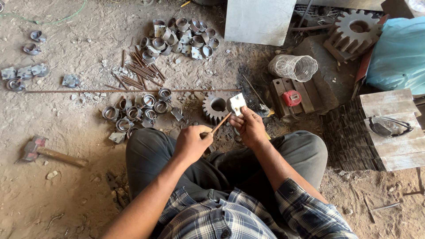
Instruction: The person sits on the floor and welds small metal rings onto a larger gear-like metal piece using a handheld welding tool. They repeatedly pick up rings, position them on the gear, and weld them in place, creating sparks.
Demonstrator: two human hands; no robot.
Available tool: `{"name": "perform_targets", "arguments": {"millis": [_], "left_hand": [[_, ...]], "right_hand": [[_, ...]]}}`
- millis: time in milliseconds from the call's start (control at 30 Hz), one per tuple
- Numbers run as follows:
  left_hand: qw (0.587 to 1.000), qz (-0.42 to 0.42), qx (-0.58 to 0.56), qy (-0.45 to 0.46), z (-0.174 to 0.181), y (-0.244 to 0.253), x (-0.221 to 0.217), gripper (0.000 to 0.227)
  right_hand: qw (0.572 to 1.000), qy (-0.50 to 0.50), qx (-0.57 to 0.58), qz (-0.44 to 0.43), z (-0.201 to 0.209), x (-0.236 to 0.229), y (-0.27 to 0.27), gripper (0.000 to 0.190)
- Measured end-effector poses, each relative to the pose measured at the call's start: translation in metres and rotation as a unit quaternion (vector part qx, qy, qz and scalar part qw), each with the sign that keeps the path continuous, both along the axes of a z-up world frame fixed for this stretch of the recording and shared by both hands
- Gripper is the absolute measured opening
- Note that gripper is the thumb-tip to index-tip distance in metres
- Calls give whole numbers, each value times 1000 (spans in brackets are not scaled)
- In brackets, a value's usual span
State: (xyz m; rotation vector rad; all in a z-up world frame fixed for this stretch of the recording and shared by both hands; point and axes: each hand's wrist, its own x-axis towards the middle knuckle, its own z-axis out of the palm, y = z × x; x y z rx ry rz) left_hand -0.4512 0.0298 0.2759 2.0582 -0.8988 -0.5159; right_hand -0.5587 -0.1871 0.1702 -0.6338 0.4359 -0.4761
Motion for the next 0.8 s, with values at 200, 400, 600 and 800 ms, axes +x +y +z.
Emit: {"name": "perform_targets", "arguments": {"millis": [200, 400, 600, 800], "left_hand": [[975, -41, 0, -217, -1, 0, -4, 11], [975, -3, -103, -198, 0, 1, -2, 15], [909, 98, -302, 270, -8, -19, 6, 12], [848, 155, -347, 370, -26, -48, 11, 17]], "right_hand": [[999, 12, -47, -5, 6, 1, 2, 29], [999, 2, -32, -6, 12, 1, 6, 28], [1000, -13, 10, -6, 10, 1, 6, 27], [999, -25, 7, 38, 6, 0, 10, 27]]}}
